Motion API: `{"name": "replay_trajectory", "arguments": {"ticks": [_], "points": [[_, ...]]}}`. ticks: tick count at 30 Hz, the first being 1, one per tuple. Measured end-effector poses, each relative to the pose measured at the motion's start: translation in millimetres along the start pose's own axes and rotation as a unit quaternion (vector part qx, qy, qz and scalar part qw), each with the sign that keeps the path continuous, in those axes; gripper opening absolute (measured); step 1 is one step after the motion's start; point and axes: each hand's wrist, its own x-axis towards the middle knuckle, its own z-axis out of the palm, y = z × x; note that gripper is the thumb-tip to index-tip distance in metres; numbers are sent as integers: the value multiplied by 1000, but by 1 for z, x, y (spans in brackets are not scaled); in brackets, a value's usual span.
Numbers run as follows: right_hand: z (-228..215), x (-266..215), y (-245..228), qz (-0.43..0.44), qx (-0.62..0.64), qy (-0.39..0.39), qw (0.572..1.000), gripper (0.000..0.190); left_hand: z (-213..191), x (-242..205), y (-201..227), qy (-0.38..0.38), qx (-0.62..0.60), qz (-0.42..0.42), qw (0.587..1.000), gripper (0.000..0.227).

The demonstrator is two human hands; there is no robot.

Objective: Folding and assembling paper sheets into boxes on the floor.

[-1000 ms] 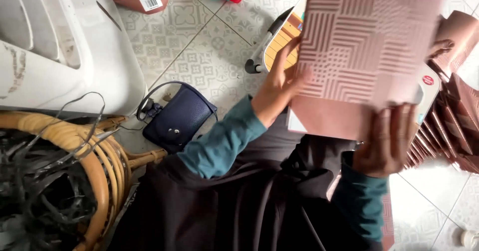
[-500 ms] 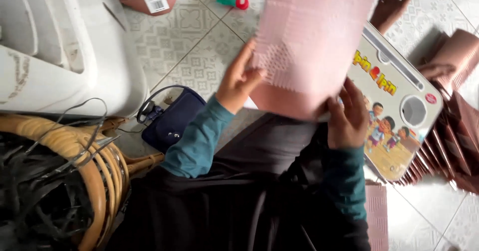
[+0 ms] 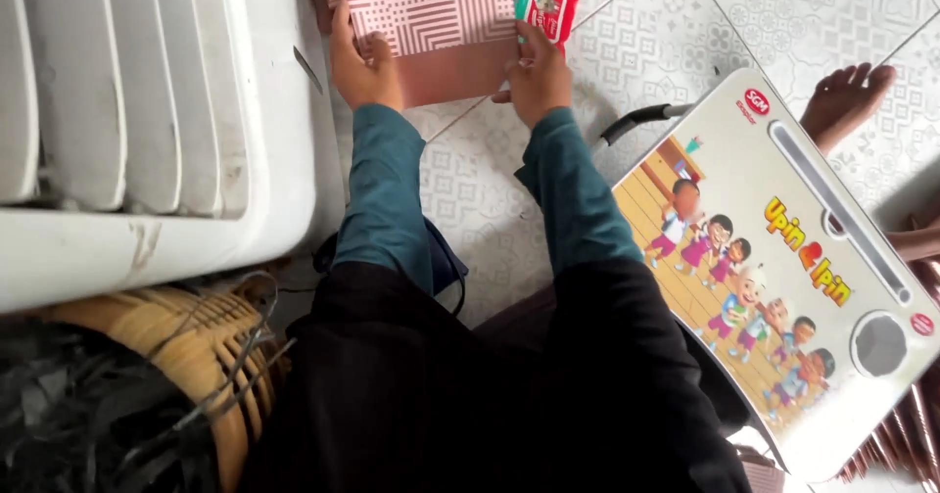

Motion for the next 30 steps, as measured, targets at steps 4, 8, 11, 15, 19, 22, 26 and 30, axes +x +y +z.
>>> {"name": "replay_trajectory", "arguments": {"ticks": [4, 8, 11, 15, 19, 22, 26, 30], "points": [[32, 29, 23, -62, -8, 56, 996, 54, 3, 32, -58, 38, 80, 22, 996, 70], [42, 25, 23, -38, 51, -20, 998, 68, -5, 39, -86, -20, 249, -3, 968, 79], [40, 16, 52, -38, 78, -40, 995, 58, -14, 27, -114, -3, 191, -3, 982, 69], [29, -20, 62, 17, 108, -109, 988, 51, -23, -8, -73, 8, 76, -50, 996, 52], [23, -62, 63, 53, 151, -126, 979, 50, -18, -57, -12, 45, -5, -50, 998, 46], [3, -100, 38, 29, 199, -121, 972, 48, -3, -94, 33, 8, -49, -27, 998, 47], [-44, -169, -33, -74, 190, -63, 977, 44, 28, -146, 102, -86, -85, 23, 992, 47], [-112, -261, -74, -92, 156, 4, 983, 45, 48, -200, 202, -159, -133, 94, 974, 44]]}}
